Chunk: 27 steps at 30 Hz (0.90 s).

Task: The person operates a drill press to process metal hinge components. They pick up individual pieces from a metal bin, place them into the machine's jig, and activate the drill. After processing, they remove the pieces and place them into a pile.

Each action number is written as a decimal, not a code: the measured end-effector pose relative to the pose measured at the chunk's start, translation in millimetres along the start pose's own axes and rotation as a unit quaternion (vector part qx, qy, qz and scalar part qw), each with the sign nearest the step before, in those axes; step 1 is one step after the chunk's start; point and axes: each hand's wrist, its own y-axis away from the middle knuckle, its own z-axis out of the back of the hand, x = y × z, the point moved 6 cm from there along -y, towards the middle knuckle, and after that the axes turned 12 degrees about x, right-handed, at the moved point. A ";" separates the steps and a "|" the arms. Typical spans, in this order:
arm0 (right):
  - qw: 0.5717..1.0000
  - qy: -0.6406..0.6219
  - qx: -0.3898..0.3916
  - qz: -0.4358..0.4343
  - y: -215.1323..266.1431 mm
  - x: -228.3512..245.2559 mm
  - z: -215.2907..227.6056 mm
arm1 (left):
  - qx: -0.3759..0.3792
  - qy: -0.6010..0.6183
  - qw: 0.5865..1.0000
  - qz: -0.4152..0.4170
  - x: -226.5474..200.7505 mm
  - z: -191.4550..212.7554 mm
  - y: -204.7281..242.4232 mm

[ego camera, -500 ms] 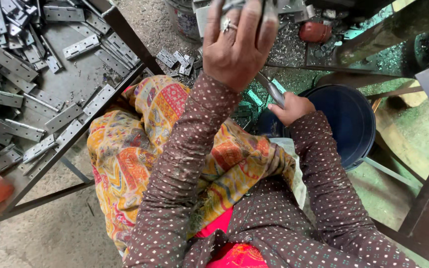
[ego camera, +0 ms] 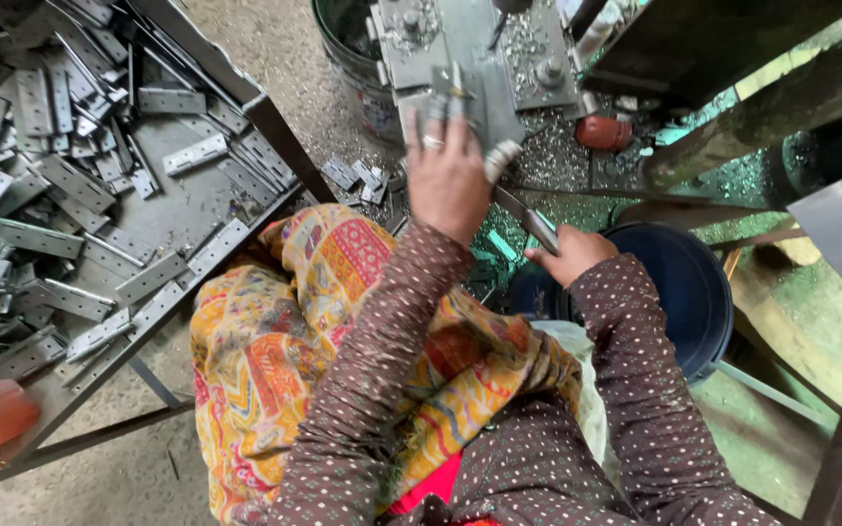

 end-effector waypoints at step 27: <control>0.999 -0.034 -0.001 -0.024 -24.2 -21.0 -49.8 | 0.154 -0.040 0.986 0.046 -14.6 -35.6 -59.2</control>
